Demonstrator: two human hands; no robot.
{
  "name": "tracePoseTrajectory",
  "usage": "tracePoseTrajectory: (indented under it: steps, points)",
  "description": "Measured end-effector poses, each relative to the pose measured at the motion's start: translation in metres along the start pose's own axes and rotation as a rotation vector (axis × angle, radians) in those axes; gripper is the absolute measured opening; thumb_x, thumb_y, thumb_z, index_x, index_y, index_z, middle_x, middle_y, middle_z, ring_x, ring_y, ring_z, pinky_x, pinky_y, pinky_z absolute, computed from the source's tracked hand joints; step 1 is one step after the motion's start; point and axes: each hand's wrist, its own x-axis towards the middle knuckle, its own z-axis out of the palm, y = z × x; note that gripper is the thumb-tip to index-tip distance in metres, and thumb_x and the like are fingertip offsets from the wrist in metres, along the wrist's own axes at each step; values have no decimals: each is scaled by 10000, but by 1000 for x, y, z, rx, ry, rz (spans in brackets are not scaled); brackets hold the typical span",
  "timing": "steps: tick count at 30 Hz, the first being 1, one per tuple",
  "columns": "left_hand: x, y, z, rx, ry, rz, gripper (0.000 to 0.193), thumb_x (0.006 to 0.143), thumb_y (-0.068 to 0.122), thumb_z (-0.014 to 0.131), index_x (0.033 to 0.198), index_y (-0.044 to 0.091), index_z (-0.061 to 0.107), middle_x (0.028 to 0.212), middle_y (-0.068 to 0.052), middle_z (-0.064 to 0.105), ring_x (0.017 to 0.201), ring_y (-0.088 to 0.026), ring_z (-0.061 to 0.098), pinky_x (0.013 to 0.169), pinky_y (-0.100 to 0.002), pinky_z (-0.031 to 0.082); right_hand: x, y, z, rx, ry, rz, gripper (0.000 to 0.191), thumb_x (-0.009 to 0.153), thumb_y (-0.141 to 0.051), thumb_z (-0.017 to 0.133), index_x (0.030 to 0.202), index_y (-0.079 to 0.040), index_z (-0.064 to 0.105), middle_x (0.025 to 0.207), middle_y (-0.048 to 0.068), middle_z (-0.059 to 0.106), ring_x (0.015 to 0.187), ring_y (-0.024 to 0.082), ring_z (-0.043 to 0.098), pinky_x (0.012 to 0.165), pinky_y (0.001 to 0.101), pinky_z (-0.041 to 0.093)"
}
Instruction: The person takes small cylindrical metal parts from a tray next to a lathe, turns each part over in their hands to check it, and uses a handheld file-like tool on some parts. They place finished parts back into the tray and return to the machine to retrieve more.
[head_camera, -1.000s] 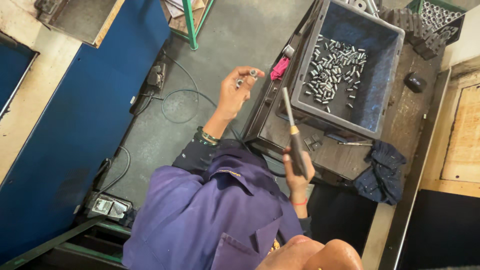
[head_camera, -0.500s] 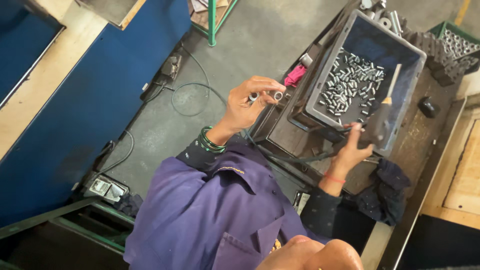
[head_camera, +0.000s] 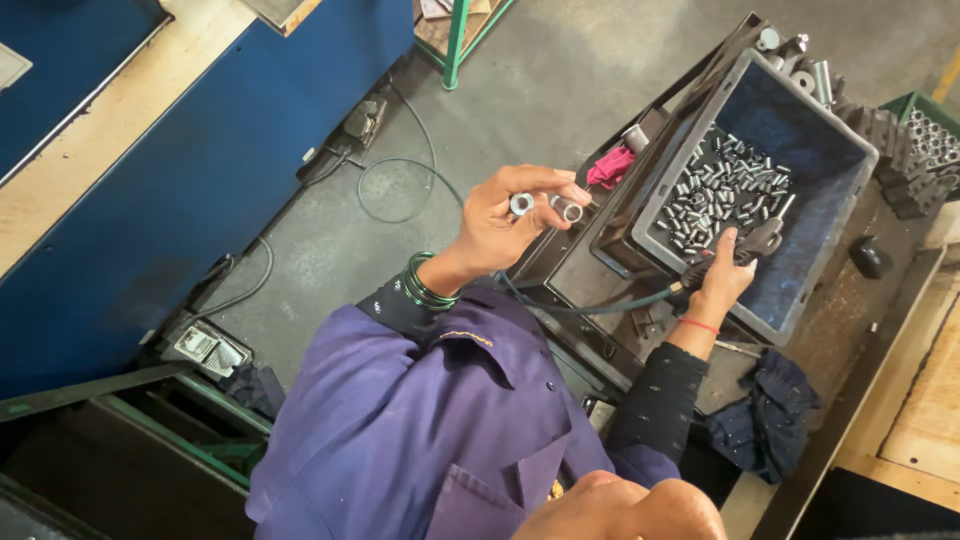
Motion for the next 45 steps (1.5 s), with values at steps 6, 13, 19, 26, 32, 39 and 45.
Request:
tracePoseTrajectory:
  steps: [6,13,19,26,32,39,45]
  points:
    - [-2,-3,5,-67,2,-14,314,1082,11,647,1375,29,537,1169,-94,681,1081,-212,730,854,-280,619,-8,6,-3,-120,-69,-185,544,987,-160,846,1378,34,522,1195,68,660,1006,145,641,898,307,534]
    - [-12,-9,4,-99,37,-142,350,1076,38,656,1394,29,508,1264,-111,677,1105,-162,703,863,-260,596,-29,15,-10,-60,-7,-181,1057,872,-147,890,1567,-1,107,1499,186,457,1289,243,566,1093,360,495]
    - [-16,-18,3,-70,78,-189,379,1059,138,678,1378,23,509,1329,-114,643,1167,-167,699,928,-273,591,-30,30,-25,-284,61,-300,1093,939,-177,960,1623,44,137,1654,232,271,1516,307,367,1275,443,308]
    - [-20,-23,4,-133,55,-252,413,1073,155,679,1414,24,486,1283,-90,669,1120,-151,710,934,-266,580,-103,-56,8,-583,215,-583,818,977,-173,878,1586,-19,355,1576,201,405,1469,325,416,1235,450,331]
    - [-14,-27,9,103,-116,-144,125,1103,204,644,1160,103,691,1468,-86,551,1143,-143,667,998,-282,560,-197,-170,74,-270,-299,-636,426,1012,-152,779,1395,-39,629,1529,127,486,1413,259,467,1213,393,384]
    - [-15,-23,18,268,-338,-128,170,1090,223,645,1208,108,690,1516,-94,550,1389,-292,560,1159,-377,512,-226,-210,103,-328,-512,-864,330,893,-148,805,1198,-70,706,1394,121,547,1350,278,498,1147,402,429]
    - [-20,-49,27,-449,141,-758,413,1085,227,588,1426,0,529,1261,-339,659,761,-280,497,679,-412,437,-218,-184,111,-53,-356,-752,184,1000,-96,750,1161,-37,683,1230,112,666,1200,226,616,1086,359,498]
